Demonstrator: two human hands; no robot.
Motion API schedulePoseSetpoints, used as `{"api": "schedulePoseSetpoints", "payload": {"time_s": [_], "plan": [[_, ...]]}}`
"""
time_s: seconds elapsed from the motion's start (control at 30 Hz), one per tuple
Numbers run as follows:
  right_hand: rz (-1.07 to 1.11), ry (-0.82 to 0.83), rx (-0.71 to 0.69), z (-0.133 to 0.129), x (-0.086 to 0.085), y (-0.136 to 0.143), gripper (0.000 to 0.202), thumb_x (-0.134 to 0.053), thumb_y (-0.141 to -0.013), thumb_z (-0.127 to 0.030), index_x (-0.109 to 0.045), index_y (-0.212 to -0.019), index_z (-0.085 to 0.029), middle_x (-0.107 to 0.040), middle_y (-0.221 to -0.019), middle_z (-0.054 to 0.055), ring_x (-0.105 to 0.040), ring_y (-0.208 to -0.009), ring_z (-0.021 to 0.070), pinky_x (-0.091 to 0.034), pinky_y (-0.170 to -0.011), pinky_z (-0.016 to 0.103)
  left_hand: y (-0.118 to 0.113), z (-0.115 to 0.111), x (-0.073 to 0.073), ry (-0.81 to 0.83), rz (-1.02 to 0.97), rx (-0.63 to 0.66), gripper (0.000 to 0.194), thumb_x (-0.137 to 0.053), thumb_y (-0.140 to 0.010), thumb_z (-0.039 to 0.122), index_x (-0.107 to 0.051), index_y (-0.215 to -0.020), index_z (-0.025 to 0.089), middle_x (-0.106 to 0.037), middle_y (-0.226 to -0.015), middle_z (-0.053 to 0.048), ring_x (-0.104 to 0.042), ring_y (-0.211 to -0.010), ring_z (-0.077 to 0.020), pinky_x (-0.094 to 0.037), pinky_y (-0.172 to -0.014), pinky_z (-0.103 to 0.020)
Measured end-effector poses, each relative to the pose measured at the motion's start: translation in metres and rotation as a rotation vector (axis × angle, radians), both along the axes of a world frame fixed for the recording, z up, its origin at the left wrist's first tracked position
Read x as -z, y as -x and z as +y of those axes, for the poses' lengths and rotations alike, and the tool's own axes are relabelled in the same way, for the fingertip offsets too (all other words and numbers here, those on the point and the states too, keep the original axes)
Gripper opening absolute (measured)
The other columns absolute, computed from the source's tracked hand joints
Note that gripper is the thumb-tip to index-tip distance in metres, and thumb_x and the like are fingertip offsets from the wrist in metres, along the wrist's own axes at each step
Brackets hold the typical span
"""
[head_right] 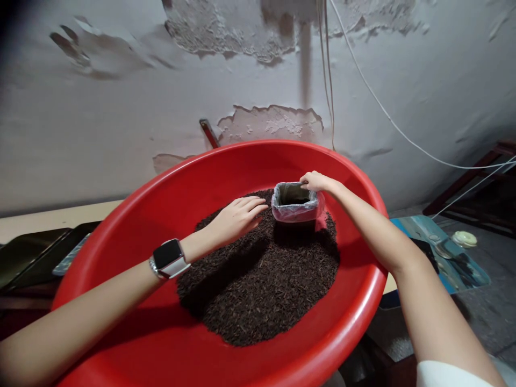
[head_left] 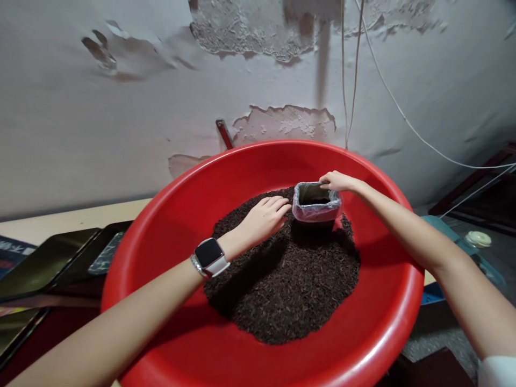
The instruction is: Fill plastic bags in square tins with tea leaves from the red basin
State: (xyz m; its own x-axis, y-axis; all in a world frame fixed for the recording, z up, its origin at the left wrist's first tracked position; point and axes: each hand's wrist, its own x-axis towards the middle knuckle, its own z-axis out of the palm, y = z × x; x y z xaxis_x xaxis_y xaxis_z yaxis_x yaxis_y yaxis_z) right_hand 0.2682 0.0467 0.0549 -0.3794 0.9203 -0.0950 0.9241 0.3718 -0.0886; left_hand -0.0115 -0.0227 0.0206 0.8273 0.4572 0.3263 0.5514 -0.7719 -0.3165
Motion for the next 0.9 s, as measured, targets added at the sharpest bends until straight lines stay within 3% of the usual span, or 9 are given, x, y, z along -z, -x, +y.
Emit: {"api": "schedulePoseSetpoints", "payload": {"time_s": [0.1,0.17,0.23,0.37,0.5,0.6,0.67,0.77,0.9], "plan": [[0.068,-0.191,-0.022,-0.01,-0.008,0.014,0.025,-0.057,-0.088,-0.032,-0.065,-0.105,-0.016,-0.065,-0.106,0.01,-0.057,-0.094,0.0193,-0.04,-0.077,0.027,0.001,-0.001,0.001,0.024,0.024,-0.002,0.031,-0.048,-0.092,0.018,-0.057,-0.12,0.01,-0.059,-0.127,-0.016,-0.052,-0.121,-0.0275,-0.043,-0.1,-0.042],[0.194,-0.392,-0.069,-0.025,-0.015,0.034,0.019,-0.06,-0.084,-0.024,-0.062,-0.1,-0.013,-0.062,-0.104,0.011,-0.054,-0.093,0.0191,-0.039,-0.076,0.028,0.001,-0.001,0.002,0.038,0.023,-0.003,0.032,-0.048,-0.092,0.017,-0.055,-0.122,0.009,-0.058,-0.13,-0.017,-0.051,-0.122,-0.0276,-0.042,-0.101,-0.042],[0.361,-0.446,-0.186,-0.045,-0.021,0.059,0.01,-0.055,-0.081,-0.01,-0.058,-0.09,-0.012,-0.06,-0.092,0.007,-0.051,-0.082,0.0147,-0.038,-0.071,0.025,0.001,0.0,0.006,0.06,0.01,-0.008,0.034,-0.046,-0.092,0.016,-0.054,-0.124,0.009,-0.056,-0.132,-0.017,-0.05,-0.124,-0.0273,-0.041,-0.101,-0.042],[0.548,-0.154,-0.559,-0.088,-0.02,0.101,0.013,-0.052,-0.078,-0.001,-0.053,-0.076,-0.014,-0.053,-0.074,-0.001,-0.043,-0.066,0.009,-0.035,-0.064,0.022,0.0,0.006,0.018,0.185,-0.023,-0.024,0.04,-0.047,-0.091,0.019,-0.048,-0.13,0.01,-0.054,-0.134,-0.017,-0.05,-0.124,-0.0258,-0.041,-0.101,-0.04],[0.333,0.257,-0.799,-0.112,0.004,0.119,0.01,-0.06,-0.078,-0.002,-0.06,-0.081,-0.011,-0.06,-0.079,0.001,-0.051,-0.072,0.0091,-0.04,-0.067,0.021,0.001,0.007,0.024,0.263,-0.069,0.023,0.062,-0.05,-0.089,0.021,-0.027,-0.146,0.013,-0.036,-0.15,-0.017,-0.04,-0.134,-0.0252,-0.039,-0.104,-0.04],[0.007,0.394,-0.79,-0.118,0.033,0.12,0.028,-0.053,-0.083,-0.004,-0.063,-0.109,-0.01,-0.066,-0.098,0.009,-0.061,-0.084,0.016,-0.047,-0.072,0.028,0.002,0.002,0.022,0.326,-0.103,0.066,0.069,-0.049,-0.089,0.019,-0.016,-0.149,0.015,-0.032,-0.152,-0.017,-0.037,-0.136,-0.0247,-0.039,-0.106,-0.04],[-0.158,0.38,-0.692,-0.119,0.052,0.118,0.043,-0.058,-0.086,-0.017,-0.055,-0.129,-0.013,-0.059,-0.123,0.019,-0.06,-0.106,0.0294,-0.051,-0.081,0.041,0.002,0.0,0.018,0.355,-0.107,0.073,0.069,-0.049,-0.089,0.019,-0.015,-0.149,0.015,-0.032,-0.152,-0.018,-0.037,-0.136,-0.0248,-0.039,-0.106,-0.041],[-0.198,0.415,-0.555,-0.121,0.077,0.113,0.079,-0.071,-0.078,-0.04,-0.036,-0.146,-0.019,-0.026,-0.152,0.025,-0.034,-0.134,0.0459,-0.043,-0.094,0.062,0.001,-0.001,0.014,0.358,-0.1,0.085,0.065,-0.047,-0.088,0.016,-0.021,-0.147,0.017,-0.03,-0.154,-0.016,-0.036,-0.136,-0.0246,-0.04,-0.106,-0.042],[-0.16,0.518,-0.513,-0.126,0.097,0.111,0.089,-0.062,-0.082,-0.05,-0.017,-0.153,-0.02,-0.007,-0.157,0.023,-0.013,-0.141,0.0469,-0.032,-0.099,0.071,-0.002,-0.001,0.011,0.356,-0.09,0.09,0.061,-0.047,-0.085,0.014,-0.027,-0.143,0.019,-0.031,-0.154,-0.014,-0.034,-0.137,-0.0251,-0.04,-0.105,-0.043]]}}
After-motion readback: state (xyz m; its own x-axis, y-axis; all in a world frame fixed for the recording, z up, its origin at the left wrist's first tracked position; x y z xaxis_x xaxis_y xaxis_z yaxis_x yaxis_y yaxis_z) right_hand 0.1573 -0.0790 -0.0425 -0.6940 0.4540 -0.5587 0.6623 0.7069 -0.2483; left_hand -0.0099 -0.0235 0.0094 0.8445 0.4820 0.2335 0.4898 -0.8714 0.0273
